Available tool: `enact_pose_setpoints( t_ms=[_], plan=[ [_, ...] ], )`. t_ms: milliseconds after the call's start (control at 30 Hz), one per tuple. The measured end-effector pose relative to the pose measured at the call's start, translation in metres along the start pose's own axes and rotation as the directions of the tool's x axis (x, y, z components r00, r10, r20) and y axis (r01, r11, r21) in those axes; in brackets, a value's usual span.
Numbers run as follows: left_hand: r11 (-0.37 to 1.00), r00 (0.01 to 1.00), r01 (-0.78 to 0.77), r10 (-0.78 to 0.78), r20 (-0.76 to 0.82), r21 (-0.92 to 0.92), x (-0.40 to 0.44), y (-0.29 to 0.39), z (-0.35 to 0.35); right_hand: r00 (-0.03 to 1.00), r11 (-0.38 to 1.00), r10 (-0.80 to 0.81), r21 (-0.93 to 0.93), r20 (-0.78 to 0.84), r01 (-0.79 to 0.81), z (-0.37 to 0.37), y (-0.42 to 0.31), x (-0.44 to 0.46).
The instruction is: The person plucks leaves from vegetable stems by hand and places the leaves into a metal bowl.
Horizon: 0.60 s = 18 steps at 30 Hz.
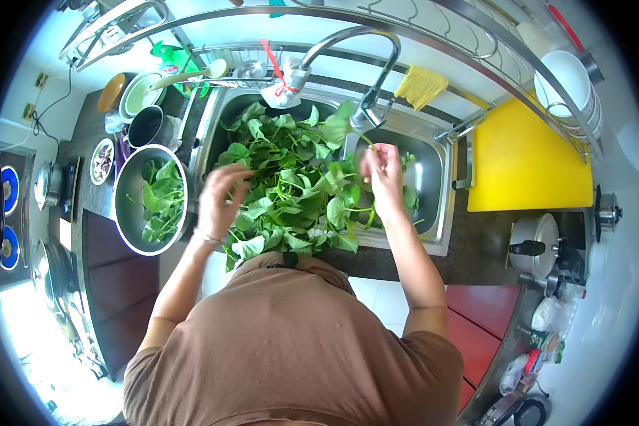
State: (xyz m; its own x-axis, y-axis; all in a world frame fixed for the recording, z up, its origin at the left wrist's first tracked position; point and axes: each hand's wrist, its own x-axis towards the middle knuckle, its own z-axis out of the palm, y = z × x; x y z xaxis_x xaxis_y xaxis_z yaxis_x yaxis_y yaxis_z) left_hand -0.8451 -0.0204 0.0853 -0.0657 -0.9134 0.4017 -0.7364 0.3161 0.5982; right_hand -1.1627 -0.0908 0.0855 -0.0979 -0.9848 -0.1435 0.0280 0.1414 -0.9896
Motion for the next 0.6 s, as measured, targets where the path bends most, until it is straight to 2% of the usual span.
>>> enact_pose_setpoints(
  t_ms=[33, 100, 167, 300, 433, 533, 600],
  plan=[
    [0.996, 0.998, -0.037, 0.041, 0.049, -0.087, 0.008, 0.026, 0.009, 0.999, 1.000, 0.006, -0.022, 0.035, -0.005, 0.009, -0.004, -0.003],
    [0.966, 0.972, -0.205, 0.219, 0.082, -0.155, 0.023, 0.066, 0.026, 0.991, 1.000, 0.020, -0.014, 0.131, -0.018, 0.023, -0.006, -0.008],
    [0.947, 0.948, -0.309, 0.314, 0.051, -0.088, 0.035, 0.090, 0.038, 0.985, 0.998, 0.008, -0.057, 0.173, 0.002, 0.036, -0.009, -0.012],
    [0.962, 0.957, -0.271, 0.271, 0.107, -0.012, 0.031, 0.085, 0.062, 0.970, 0.998, 0.058, -0.010, 0.236, -0.058, 0.048, -0.019, -0.023],
    [0.963, 0.961, -0.270, 0.268, 0.063, 0.021, 0.025, 0.078, 0.063, 0.962, 0.998, 0.032, 0.041, 0.270, -0.045, 0.053, -0.011, -0.026],
    [0.981, 0.975, -0.190, 0.184, 0.122, 0.032, 0.020, 0.072, 0.062, 0.900, 0.994, 0.076, 0.041, 0.428, -0.104, 0.055, -0.018, -0.030],
    [0.996, 0.994, -0.054, 0.060, 0.091, -0.068, 0.017, 0.067, 0.065, 0.878, 0.991, 0.096, 0.042, 0.469, -0.131, 0.058, -0.025, -0.032]
  ],
)
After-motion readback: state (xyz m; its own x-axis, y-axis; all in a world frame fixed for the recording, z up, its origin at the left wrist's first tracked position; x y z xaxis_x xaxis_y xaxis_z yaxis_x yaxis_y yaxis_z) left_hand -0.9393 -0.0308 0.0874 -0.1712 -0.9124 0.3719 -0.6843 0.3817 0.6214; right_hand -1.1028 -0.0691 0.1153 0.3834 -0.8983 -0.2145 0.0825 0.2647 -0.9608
